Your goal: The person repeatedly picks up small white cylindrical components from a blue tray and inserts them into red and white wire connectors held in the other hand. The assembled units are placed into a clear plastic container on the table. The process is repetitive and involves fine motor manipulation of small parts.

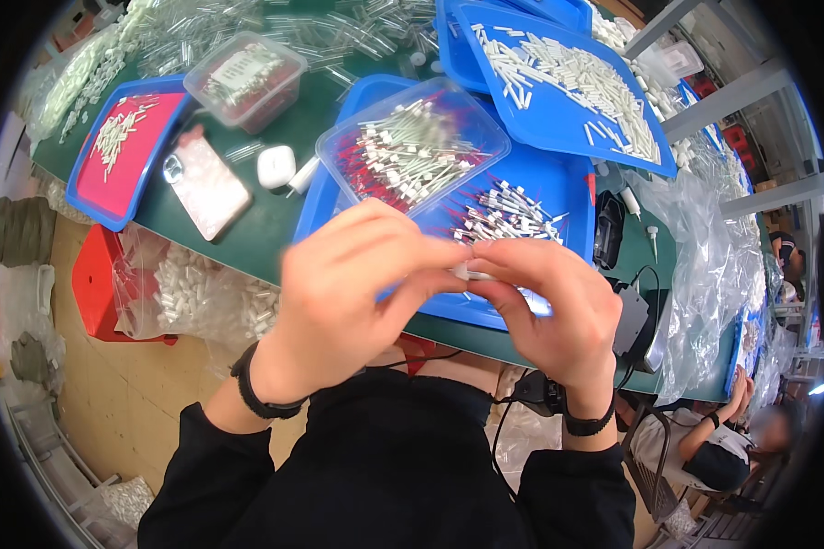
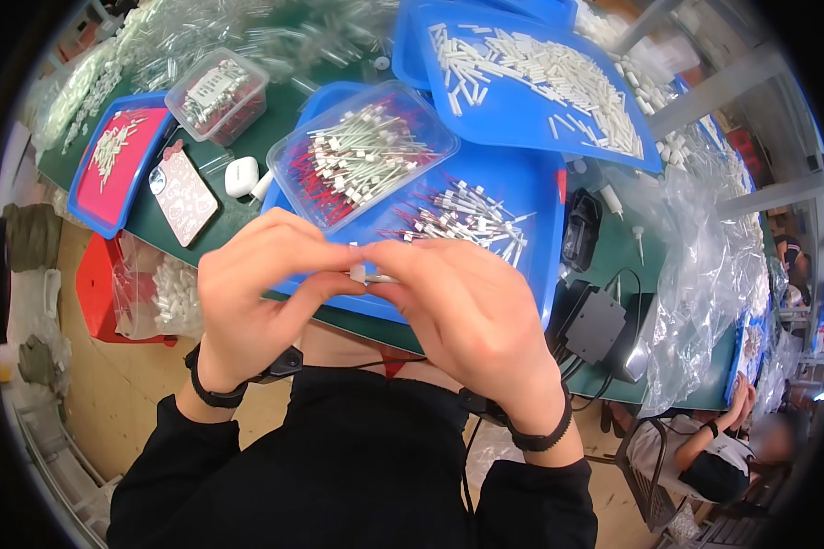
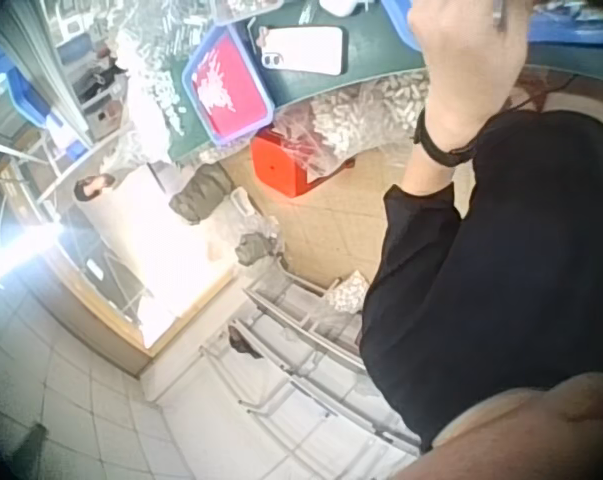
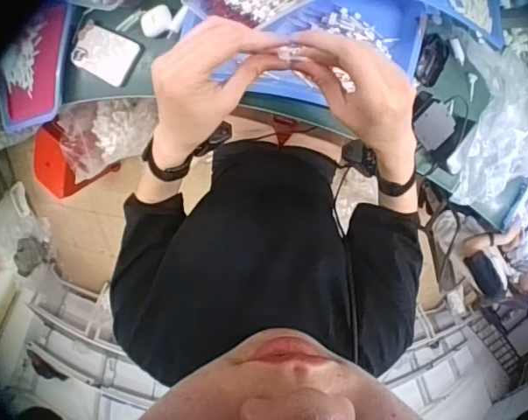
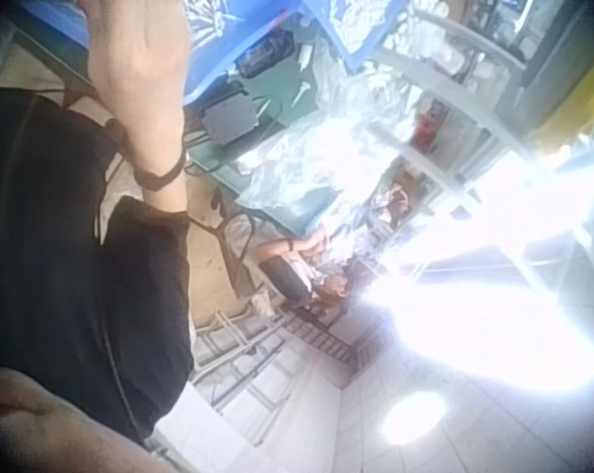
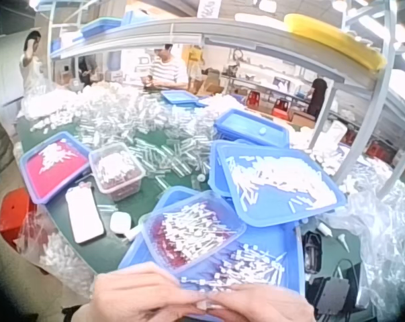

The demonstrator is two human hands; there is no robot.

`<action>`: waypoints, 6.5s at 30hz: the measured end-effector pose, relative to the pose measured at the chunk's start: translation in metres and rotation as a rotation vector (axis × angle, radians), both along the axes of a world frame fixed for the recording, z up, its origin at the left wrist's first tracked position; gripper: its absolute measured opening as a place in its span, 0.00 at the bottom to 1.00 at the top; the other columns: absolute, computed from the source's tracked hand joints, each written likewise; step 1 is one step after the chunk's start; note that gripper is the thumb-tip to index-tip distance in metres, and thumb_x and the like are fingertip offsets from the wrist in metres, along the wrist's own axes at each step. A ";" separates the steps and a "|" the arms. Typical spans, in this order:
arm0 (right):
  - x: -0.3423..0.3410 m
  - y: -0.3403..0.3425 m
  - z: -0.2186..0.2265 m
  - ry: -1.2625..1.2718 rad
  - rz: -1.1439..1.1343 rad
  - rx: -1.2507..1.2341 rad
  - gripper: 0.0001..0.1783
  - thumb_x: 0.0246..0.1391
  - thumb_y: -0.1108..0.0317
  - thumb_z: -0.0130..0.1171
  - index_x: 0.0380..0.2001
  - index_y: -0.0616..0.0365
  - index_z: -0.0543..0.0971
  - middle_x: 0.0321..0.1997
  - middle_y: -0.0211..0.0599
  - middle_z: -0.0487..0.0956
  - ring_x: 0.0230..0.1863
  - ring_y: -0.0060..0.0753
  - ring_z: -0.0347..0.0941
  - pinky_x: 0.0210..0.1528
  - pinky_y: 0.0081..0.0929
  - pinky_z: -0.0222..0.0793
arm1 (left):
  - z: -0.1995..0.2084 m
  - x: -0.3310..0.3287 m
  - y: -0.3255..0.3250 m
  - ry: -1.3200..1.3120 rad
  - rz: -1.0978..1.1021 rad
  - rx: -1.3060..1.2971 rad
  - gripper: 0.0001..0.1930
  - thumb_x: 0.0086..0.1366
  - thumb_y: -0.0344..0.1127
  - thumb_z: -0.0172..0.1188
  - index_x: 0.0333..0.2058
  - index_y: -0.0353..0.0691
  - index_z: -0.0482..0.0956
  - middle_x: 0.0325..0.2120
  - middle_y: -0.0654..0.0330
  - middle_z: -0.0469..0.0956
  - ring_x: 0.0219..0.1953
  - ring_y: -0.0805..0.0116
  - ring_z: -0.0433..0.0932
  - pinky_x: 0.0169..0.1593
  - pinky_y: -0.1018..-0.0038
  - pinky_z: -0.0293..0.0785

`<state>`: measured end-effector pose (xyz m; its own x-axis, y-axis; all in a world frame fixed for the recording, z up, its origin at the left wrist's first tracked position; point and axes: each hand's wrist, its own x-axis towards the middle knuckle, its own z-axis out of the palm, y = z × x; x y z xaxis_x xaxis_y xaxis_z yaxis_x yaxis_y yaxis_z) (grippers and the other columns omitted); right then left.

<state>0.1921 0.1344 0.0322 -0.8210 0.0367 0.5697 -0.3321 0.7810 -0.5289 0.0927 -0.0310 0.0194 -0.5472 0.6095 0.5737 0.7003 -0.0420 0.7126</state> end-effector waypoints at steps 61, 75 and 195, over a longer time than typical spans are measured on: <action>-0.054 0.040 0.010 0.155 -0.259 -0.315 0.10 0.49 0.79 0.62 0.37 0.62 0.82 0.31 0.35 0.82 0.29 0.23 0.78 0.33 0.18 0.72 | 0.000 -0.036 0.006 -1.048 -0.301 0.269 0.13 0.64 0.26 0.56 0.47 0.32 0.70 0.35 0.55 0.77 0.37 0.60 0.82 0.41 0.68 0.80; 0.015 -0.010 -0.007 -0.055 -0.027 -0.799 0.11 0.51 0.85 0.58 0.40 0.68 0.79 0.40 0.41 0.78 0.35 0.31 0.79 0.38 0.21 0.76 | -0.021 0.006 0.018 -1.060 -0.273 0.623 0.08 0.65 0.27 0.57 0.42 0.38 0.69 0.34 0.55 0.78 0.34 0.65 0.80 0.40 0.70 0.78; 0.002 0.002 0.018 -0.142 -0.077 -0.462 0.07 0.47 0.78 0.67 0.32 0.64 0.82 0.29 0.36 0.83 0.29 0.23 0.81 0.32 0.17 0.75 | 0.007 -0.014 0.015 0.368 0.026 0.173 0.10 0.50 0.15 0.62 0.32 0.33 0.80 0.27 0.54 0.83 0.27 0.63 0.81 0.30 0.75 0.76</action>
